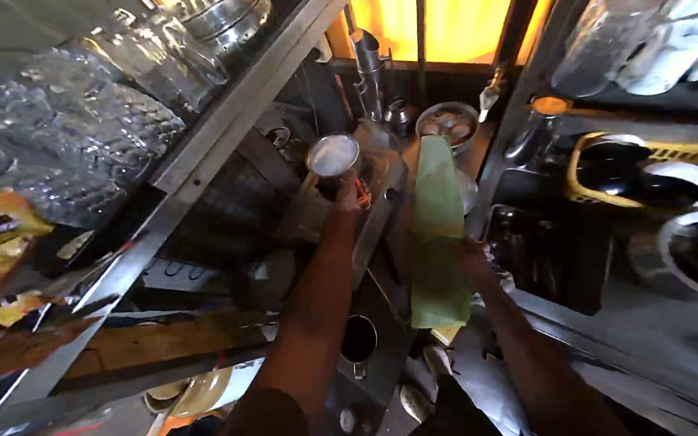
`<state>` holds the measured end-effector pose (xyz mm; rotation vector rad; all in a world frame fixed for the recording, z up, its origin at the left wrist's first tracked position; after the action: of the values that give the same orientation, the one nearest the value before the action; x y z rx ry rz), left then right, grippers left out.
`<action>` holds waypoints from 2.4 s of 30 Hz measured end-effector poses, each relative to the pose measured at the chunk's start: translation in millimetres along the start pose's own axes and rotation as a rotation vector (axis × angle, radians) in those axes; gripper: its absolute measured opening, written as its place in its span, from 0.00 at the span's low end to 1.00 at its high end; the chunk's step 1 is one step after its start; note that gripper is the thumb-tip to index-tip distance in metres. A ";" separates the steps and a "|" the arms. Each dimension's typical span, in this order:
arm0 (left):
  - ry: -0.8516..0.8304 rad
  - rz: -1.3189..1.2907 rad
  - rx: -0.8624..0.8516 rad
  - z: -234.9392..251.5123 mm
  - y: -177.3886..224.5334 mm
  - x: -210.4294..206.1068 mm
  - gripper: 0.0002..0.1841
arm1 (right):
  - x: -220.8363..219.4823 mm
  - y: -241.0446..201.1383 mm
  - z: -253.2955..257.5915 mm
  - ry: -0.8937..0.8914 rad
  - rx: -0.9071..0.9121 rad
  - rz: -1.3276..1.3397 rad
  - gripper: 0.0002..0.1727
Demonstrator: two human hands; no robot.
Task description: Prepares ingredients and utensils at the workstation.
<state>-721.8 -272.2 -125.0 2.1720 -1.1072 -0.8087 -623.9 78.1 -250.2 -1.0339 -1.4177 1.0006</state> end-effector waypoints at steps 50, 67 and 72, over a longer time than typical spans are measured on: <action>0.447 0.427 -0.053 -281.1 4.5 123.5 0.05 | 23.9 10.3 23.6 0.016 -0.197 -0.261 0.28; 0.328 0.453 0.010 -351.7 -53.7 118.5 0.08 | 11.9 25.7 34.6 -0.216 -0.119 -0.341 0.28; 0.299 0.551 0.075 -377.7 -79.7 120.3 0.14 | 11.9 -33.6 18.4 -0.146 0.050 -0.377 0.21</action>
<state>-351.4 -254.9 36.2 1.8220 -1.4858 -0.1942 -645.3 79.6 -216.2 -0.6338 -1.6245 0.8401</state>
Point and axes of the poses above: each hand's wrist, its own z-axis towards the middle knuckle, its own x-axis out of the back of the hand, y = z × x, the point moved 9 cm from there along z, towards the middle knuckle, and after that the axes turned 11 degrees about x, right-handed, at the moved point
